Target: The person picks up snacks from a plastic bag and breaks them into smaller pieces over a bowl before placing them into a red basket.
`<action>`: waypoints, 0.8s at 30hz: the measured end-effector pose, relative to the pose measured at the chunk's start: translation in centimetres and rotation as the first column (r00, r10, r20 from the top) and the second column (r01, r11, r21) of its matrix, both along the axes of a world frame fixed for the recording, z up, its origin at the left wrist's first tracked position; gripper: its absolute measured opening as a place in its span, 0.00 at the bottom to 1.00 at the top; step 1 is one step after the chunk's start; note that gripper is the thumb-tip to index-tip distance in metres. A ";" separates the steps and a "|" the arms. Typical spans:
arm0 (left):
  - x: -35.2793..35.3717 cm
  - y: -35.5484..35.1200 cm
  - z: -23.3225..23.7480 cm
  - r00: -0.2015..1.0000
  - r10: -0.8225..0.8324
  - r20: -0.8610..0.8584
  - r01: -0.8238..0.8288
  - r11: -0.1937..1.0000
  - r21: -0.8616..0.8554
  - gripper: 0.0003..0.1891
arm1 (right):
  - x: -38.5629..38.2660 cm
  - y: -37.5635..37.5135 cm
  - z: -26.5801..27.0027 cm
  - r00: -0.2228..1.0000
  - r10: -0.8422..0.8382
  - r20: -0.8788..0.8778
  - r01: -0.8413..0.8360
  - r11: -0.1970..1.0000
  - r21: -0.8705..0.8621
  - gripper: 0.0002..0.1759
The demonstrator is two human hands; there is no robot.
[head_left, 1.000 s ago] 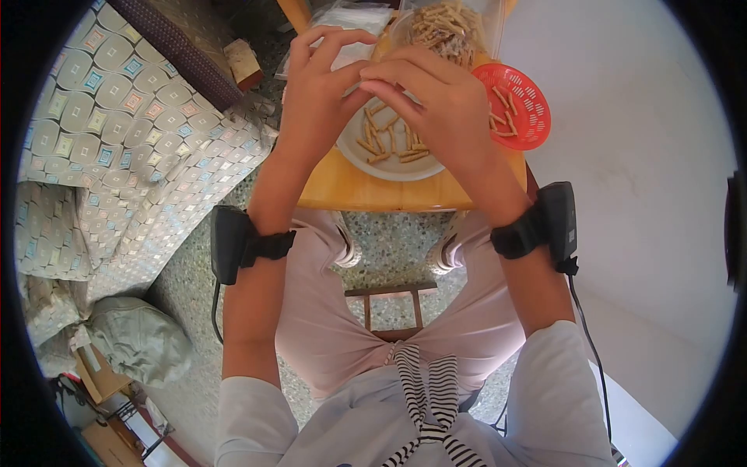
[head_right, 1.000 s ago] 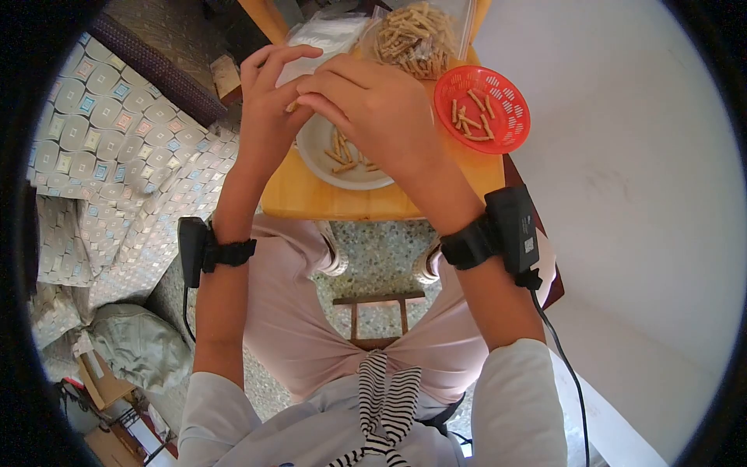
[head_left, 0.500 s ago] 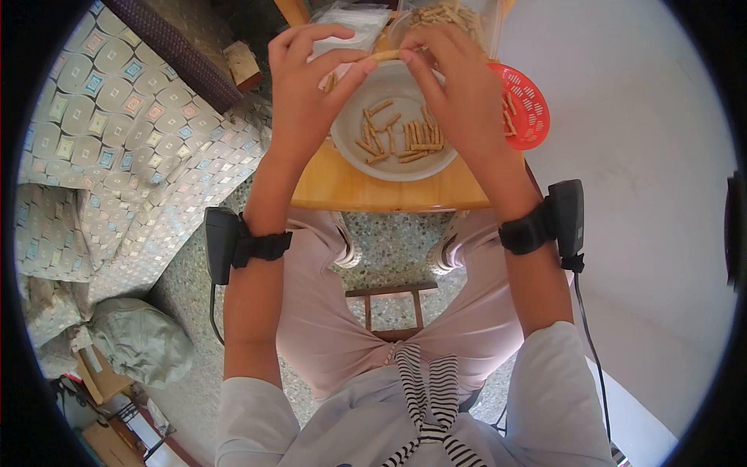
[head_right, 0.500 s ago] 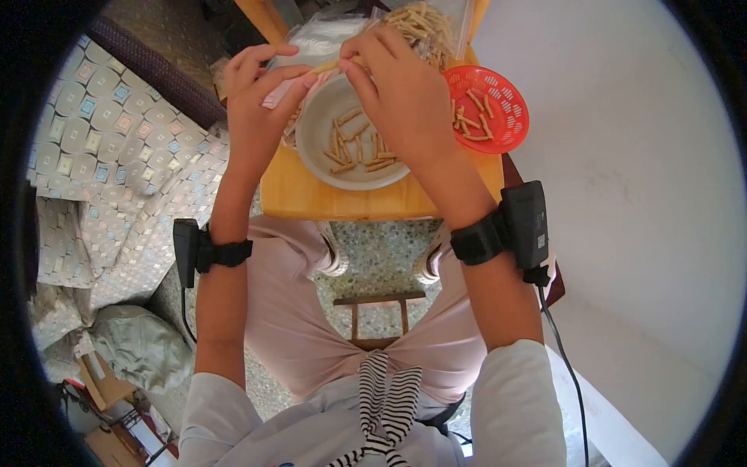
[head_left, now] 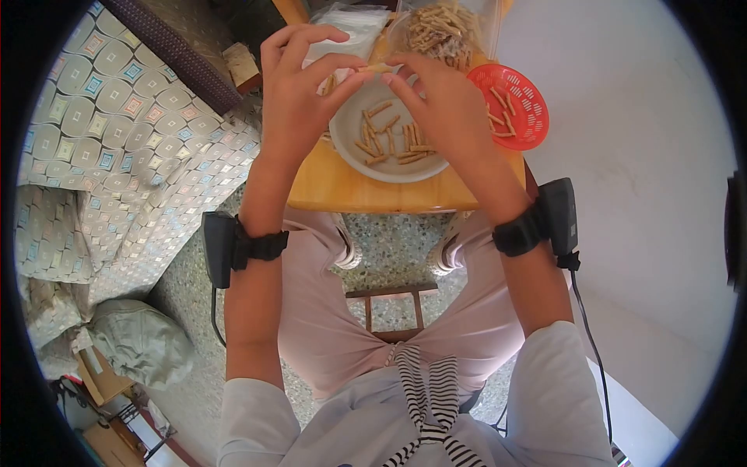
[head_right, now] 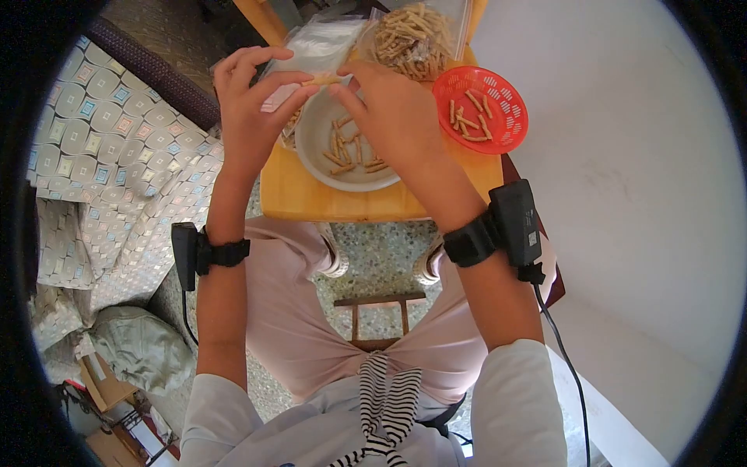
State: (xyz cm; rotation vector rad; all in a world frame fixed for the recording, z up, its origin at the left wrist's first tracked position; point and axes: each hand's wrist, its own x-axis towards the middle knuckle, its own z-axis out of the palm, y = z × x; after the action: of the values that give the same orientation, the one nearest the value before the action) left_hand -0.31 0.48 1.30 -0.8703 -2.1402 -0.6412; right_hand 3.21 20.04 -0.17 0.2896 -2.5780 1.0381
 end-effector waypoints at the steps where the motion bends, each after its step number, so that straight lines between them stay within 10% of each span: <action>1: 0.0 0.1 0.0 1.000 0.000 0.000 0.000 1.000 0.000 0.08 | -0.2 0.0 -0.4 0.993 0.042 -0.113 -0.038 0.999 0.036 0.16; 12: -0.1 0.2 -0.2 1.000 -0.020 -0.017 0.019 1.000 -0.022 0.08 | 0.5 -1.1 -0.7 0.994 0.082 -0.078 -0.082 0.997 -0.001 0.13; 17: -1.2 -1.9 -1.1 0.990 0.131 0.052 -0.124 0.985 -0.118 0.06 | 1.4 1.1 -4.5 0.910 0.037 0.413 -0.270 0.809 0.522 0.20; 24: -2.1 -3.8 -3.8 0.924 0.292 0.246 -0.217 0.931 -0.293 0.09 | 0.3 0.7 -5.1 0.880 0.034 0.474 -0.294 0.822 0.488 0.17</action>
State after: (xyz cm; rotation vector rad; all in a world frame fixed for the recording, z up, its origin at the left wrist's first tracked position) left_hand -2.37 -3.35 -2.49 -0.6397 -2.5914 -0.3714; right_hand 3.52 20.70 -5.27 0.4759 -3.3015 0.4008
